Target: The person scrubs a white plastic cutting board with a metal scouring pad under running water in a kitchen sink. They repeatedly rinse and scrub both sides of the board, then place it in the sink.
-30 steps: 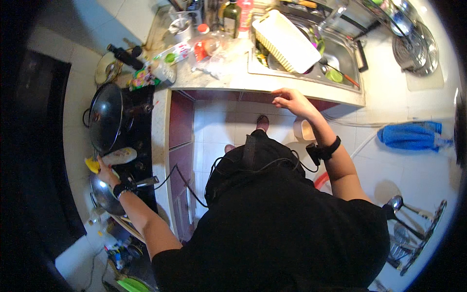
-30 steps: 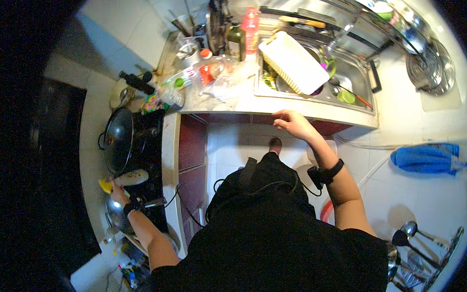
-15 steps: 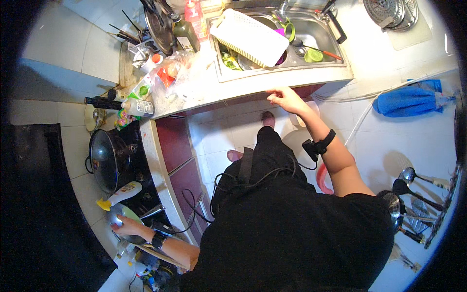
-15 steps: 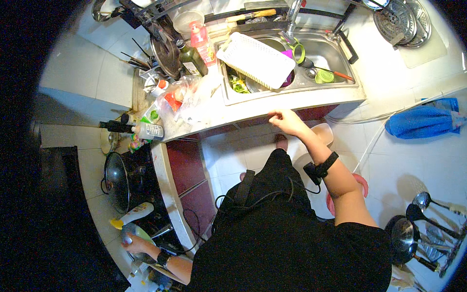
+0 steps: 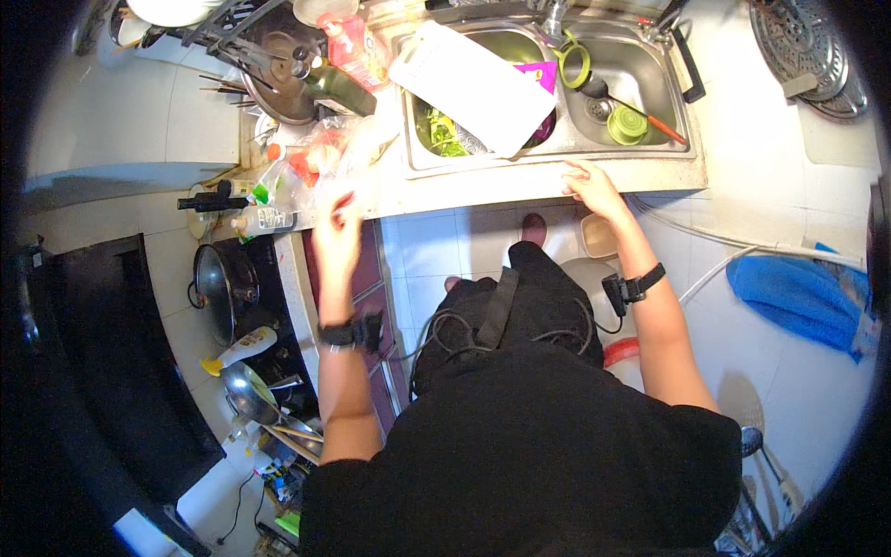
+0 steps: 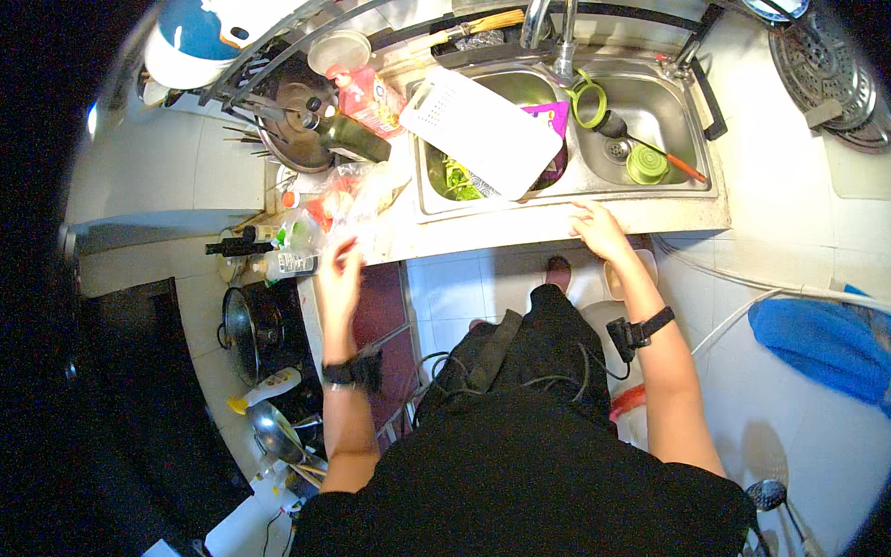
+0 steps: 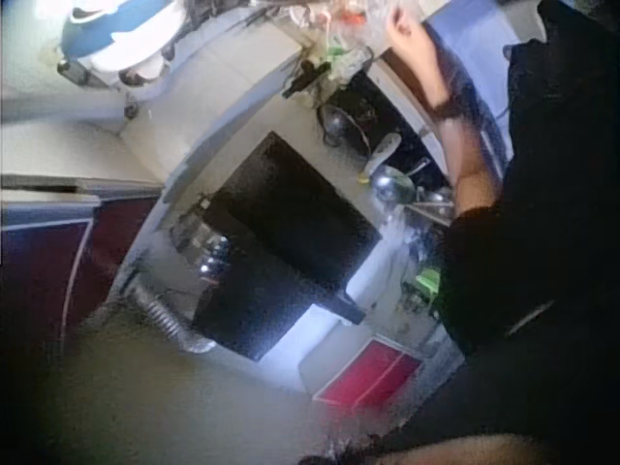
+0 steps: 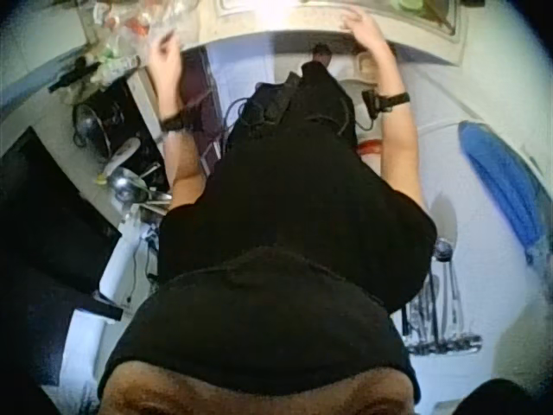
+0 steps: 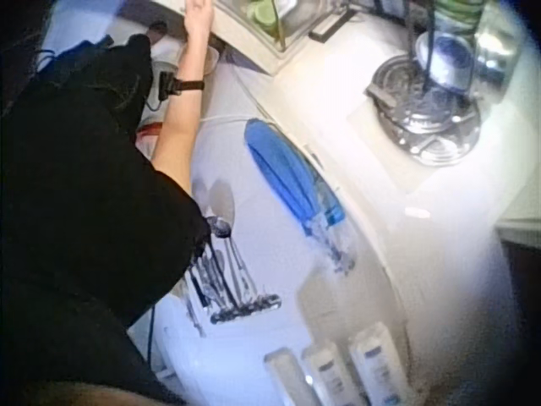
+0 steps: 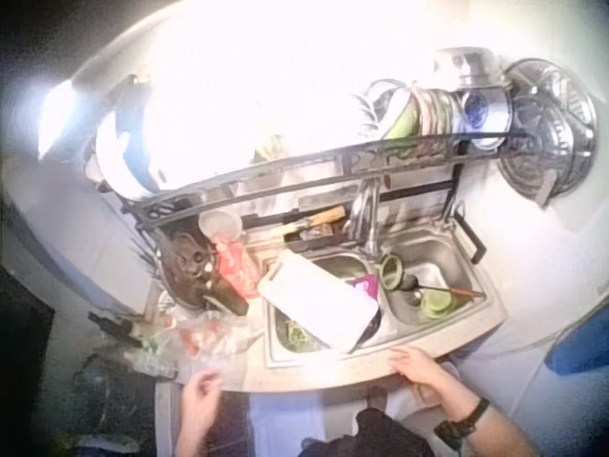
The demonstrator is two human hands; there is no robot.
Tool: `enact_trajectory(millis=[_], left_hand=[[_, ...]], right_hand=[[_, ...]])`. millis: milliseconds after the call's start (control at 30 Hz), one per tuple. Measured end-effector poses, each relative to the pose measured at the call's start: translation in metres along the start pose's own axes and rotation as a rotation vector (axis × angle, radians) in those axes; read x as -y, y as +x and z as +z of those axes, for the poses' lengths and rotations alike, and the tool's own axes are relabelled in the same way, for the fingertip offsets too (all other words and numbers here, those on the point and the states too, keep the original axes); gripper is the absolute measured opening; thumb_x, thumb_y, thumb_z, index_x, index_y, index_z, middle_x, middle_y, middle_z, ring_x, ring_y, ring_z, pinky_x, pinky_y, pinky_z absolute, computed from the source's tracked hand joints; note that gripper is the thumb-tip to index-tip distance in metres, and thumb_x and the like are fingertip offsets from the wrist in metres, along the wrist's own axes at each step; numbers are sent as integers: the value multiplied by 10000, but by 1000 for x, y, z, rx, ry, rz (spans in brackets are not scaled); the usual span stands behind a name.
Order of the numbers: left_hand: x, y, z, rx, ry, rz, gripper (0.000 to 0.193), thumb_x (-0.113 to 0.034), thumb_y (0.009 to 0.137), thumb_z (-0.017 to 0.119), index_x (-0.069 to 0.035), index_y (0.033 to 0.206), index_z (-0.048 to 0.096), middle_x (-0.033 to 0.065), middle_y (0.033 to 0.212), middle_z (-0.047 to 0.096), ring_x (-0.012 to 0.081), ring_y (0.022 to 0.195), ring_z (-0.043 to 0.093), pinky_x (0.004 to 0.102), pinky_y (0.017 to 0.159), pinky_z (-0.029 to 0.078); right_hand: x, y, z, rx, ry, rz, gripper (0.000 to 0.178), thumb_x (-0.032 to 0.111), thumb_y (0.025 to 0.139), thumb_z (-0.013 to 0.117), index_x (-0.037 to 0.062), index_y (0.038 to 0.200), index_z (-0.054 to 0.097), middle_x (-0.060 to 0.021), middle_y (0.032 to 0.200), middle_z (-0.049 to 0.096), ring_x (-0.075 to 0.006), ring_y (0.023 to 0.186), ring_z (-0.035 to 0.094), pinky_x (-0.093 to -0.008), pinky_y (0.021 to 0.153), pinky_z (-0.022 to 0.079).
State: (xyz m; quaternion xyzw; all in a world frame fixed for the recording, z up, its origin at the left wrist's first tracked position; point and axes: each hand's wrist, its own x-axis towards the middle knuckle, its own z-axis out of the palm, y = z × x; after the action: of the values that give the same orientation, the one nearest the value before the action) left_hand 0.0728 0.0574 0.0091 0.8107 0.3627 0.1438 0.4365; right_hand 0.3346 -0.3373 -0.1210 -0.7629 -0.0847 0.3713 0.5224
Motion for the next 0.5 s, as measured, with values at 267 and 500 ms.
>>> enact_trajectory(millis=[267,500], left_hand=[[-24,108,170,424,-79,-445,672,-467,972,619,27,1404,470,107,1029,713,136,732,651,277,664,508],[3,179,234,526,-188,-643,569,-569,968,535,-20,1088,621,100,700,698,123,471,547,271,412,420]], right_hand=[[11,21,-20,119,256,104,535,176,973,659,41,1456,472,-118,1111,691,-176,908,711,-269,718,532],[27,48,-11,112,217,126,666,222,981,672,45,1535,348,-96,1089,702,-172,930,708,-290,779,554]])
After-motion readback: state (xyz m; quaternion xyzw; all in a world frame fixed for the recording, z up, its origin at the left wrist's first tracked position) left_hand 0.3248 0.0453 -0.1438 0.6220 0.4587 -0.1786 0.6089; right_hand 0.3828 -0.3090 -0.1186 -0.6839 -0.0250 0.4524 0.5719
